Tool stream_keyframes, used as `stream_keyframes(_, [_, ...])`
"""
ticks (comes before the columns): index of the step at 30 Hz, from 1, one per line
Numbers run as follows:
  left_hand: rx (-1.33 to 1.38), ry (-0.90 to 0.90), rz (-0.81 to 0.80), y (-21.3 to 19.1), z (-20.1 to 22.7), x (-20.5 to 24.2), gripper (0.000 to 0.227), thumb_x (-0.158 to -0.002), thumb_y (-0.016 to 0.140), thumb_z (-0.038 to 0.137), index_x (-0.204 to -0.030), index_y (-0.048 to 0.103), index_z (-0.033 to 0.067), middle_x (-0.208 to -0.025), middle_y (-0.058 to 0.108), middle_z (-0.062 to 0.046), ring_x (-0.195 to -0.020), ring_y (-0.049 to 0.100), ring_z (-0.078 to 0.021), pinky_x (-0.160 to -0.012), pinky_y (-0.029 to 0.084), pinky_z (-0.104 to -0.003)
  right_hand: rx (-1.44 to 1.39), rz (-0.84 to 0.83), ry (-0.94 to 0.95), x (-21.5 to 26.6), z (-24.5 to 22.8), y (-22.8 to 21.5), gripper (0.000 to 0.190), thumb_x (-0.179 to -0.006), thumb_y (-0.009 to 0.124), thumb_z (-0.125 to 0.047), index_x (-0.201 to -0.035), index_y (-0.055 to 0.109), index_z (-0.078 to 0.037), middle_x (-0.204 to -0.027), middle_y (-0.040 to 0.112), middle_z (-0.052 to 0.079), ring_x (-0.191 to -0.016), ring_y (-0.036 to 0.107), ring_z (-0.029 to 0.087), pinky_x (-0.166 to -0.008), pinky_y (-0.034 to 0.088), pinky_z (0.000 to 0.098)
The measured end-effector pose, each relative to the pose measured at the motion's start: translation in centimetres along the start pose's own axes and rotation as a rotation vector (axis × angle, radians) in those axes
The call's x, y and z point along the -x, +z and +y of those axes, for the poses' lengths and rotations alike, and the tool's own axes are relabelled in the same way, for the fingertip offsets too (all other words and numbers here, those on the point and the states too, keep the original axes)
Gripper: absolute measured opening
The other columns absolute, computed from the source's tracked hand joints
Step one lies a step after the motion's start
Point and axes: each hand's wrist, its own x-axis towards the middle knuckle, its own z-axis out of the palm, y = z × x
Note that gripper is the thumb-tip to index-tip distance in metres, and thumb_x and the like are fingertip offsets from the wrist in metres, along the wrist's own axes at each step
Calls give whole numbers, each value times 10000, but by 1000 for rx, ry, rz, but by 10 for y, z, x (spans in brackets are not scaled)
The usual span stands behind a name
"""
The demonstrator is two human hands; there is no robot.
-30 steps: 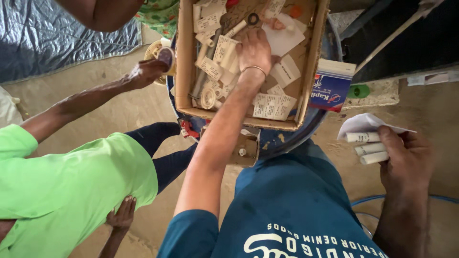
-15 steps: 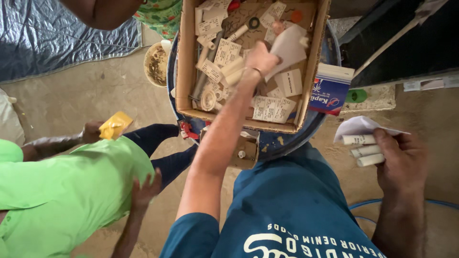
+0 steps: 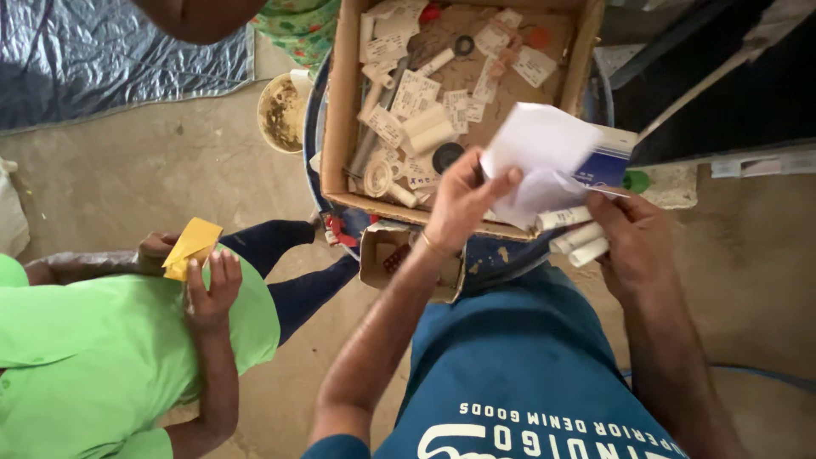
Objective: The person rolls printed paper receipts around small white cylindrical cores. They pick up receipts and cores from a cardboard box, wrap the paper tightly around the core, and place the finished rolls back into the box.
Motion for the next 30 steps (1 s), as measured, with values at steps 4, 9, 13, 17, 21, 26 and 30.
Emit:
stream_keyframes(4, [100, -17, -44, 2, -1, 34, 345, -940, 806, 224, -1146, 639, 2, -923, 678, -48, -823, 612, -101, -720, 524, -269, 256, -3, -26, -1, 2, 23, 180, -1031, 666, -136, -1083, 723, 27, -861, 702, 39, -665, 599, 79, -560, 465, 217])
stream_keyframes(9, [-294, 168, 36, -11, 19, 51, 252, -907, 788, 148, -1124, 704, 50, -931, 737, -38, -871, 662, -92, -799, 562, -280, 556, -82, -135, 4, 5, 35, 164, -1026, 697, -131, -1113, 749, -3, -814, 654, -10, -651, 504, 27, -531, 376, 189])
stream_keyframes(13, [-461, 273, 92, -25, 37, 59, 180, -888, 788, 115, -1050, 713, 93, -947, 737, -71, -877, 722, -184, -787, 579, -319, 624, -81, -179, 6, 0, 41, 288, -1003, 693, -96, -1275, 668, -5, -903, 694, 22, -700, 581, 41, -553, 441, 178])
stream_keyframes(17, [-685, 363, 238, -38, 50, 63, 149, -903, 751, 127, -1039, 691, 122, -954, 715, -74, -903, 712, -276, -770, 562, -381, 524, -32, -158, 13, -10, 40, 394, -1029, 708, -109, -1395, 626, 12, -1016, 675, 85, -802, 661, 97, -624, 521, 199])
stream_keyframes(21, [-903, 512, 228, -38, 59, 61, 108, -932, 709, 146, -1038, 690, 153, -927, 693, -42, -884, 676, -253, -766, 545, -401, 652, -105, -195, 19, -20, 38, 564, -940, 725, -142, -1466, 544, -47, -1043, 725, 175, -808, 723, 174, -625, 584, 230])
stream_keyframes(26, [-1192, 632, 47, -7, 62, 67, 65, -910, 718, 149, -970, 707, 171, -879, 650, -18, -871, 650, -209, -756, 532, -386, 1039, -197, -566, 29, -16, 46, 675, -843, 792, -126, -1441, 526, 38, -1190, 705, 184, -872, 722, 194, -639, 566, 250])
stream_keyframes(30, [-1105, 662, 54, 1, 62, 81, 205, -895, 730, 221, -1086, 726, 145, -970, 670, -13, -964, 656, -226, -833, 539, -380, 1094, -196, -545, 29, -6, 40, 279, -976, 748, -70, -1254, 765, -74, -1050, 772, 144, -881, 744, 142, -752, 602, 281])
